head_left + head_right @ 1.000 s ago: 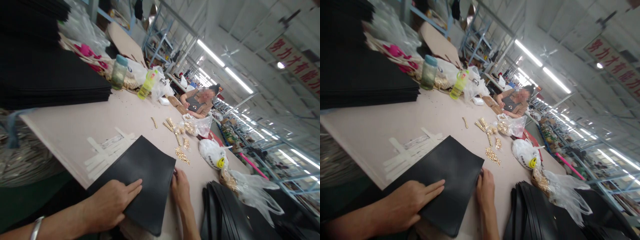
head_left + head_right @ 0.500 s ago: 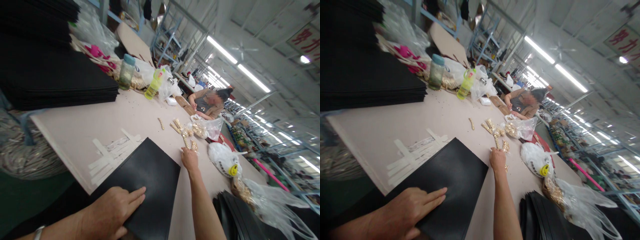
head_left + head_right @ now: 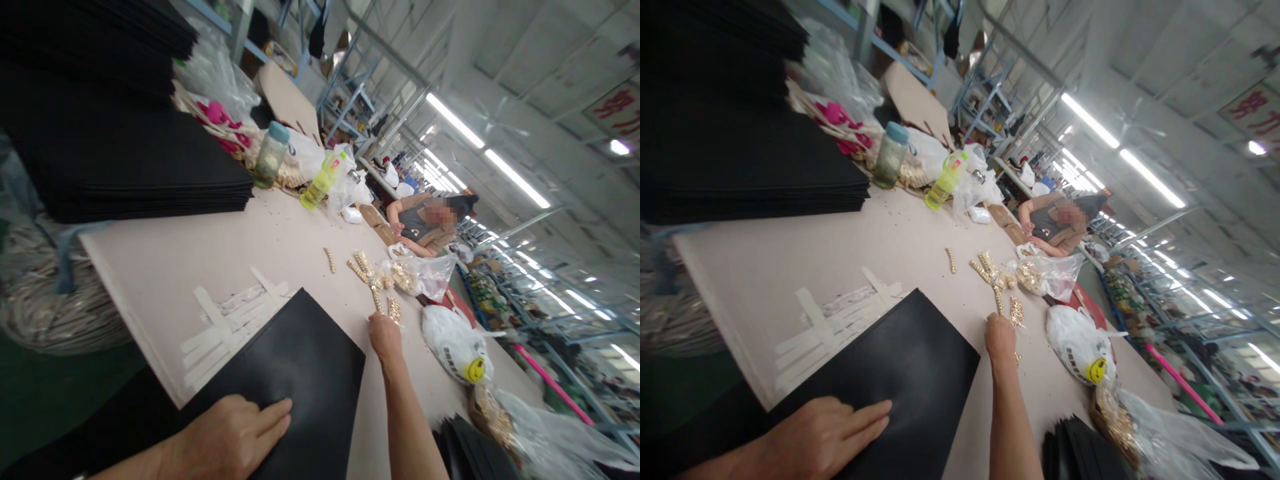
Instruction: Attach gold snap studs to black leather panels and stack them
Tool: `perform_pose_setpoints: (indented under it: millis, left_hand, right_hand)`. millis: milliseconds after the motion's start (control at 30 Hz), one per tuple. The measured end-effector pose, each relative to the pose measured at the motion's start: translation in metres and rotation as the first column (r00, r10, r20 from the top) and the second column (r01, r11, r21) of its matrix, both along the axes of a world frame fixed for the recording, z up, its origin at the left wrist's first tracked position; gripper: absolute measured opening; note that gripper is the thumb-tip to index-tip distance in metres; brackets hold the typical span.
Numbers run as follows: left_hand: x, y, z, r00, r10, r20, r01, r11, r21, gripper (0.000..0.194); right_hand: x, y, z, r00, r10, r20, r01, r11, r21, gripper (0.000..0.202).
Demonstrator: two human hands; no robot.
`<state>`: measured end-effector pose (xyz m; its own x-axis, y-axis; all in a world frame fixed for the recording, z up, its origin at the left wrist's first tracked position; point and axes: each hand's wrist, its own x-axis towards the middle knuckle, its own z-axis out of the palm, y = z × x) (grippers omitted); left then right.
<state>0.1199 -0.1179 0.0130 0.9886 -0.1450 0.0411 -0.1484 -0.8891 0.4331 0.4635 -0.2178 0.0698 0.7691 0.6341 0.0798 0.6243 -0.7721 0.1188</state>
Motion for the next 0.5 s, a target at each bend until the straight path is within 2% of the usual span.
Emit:
perform_pose_setpoints:
  millis: [100, 200, 300, 367, 400, 500]
  left_hand:
    - [0.0, 0.001, -0.005, 0.993, -0.024, 0.119, 0.019, 0.999, 0.04, 0.078]
    - [0.001, 0.001, -0.01, 0.964, -0.049, 0.262, 0.026, 0.996, 0.089, 0.07]
    - [0.002, 0.002, -0.013, 0.936, -0.065, 0.346, 0.022, 0.992, 0.127, 0.056]
    - [0.002, 0.002, -0.012, 0.924, -0.066, 0.376, 0.011, 0.989, 0.147, 0.048]
    - [0.002, 0.001, -0.012, 0.919, -0.066, 0.389, 0.005, 0.988, 0.155, 0.046]
    - [0.001, 0.001, -0.01, 0.903, -0.061, 0.425, -0.012, 0.986, 0.167, 0.042]
  right_hand:
    - [-0.028, -0.019, 0.003, 0.99, 0.034, -0.137, -0.016, 0.992, 0.129, 0.027]
    - [-0.076, -0.042, -0.003, 0.931, 0.101, -0.351, -0.014, 0.97, 0.243, 0.038]
    - [-0.131, -0.057, -0.012, 0.736, 0.197, -0.647, 0.119, 0.904, 0.41, 0.041]
    - [-0.163, -0.061, -0.018, 0.597, 0.242, -0.765, 0.212, 0.872, 0.441, 0.036]
    - [-0.174, -0.061, -0.019, 0.569, 0.243, -0.786, 0.215, 0.878, 0.427, 0.034]
    - [-0.193, -0.054, -0.02, 0.615, 0.237, -0.752, 0.118, 0.916, 0.385, 0.027]
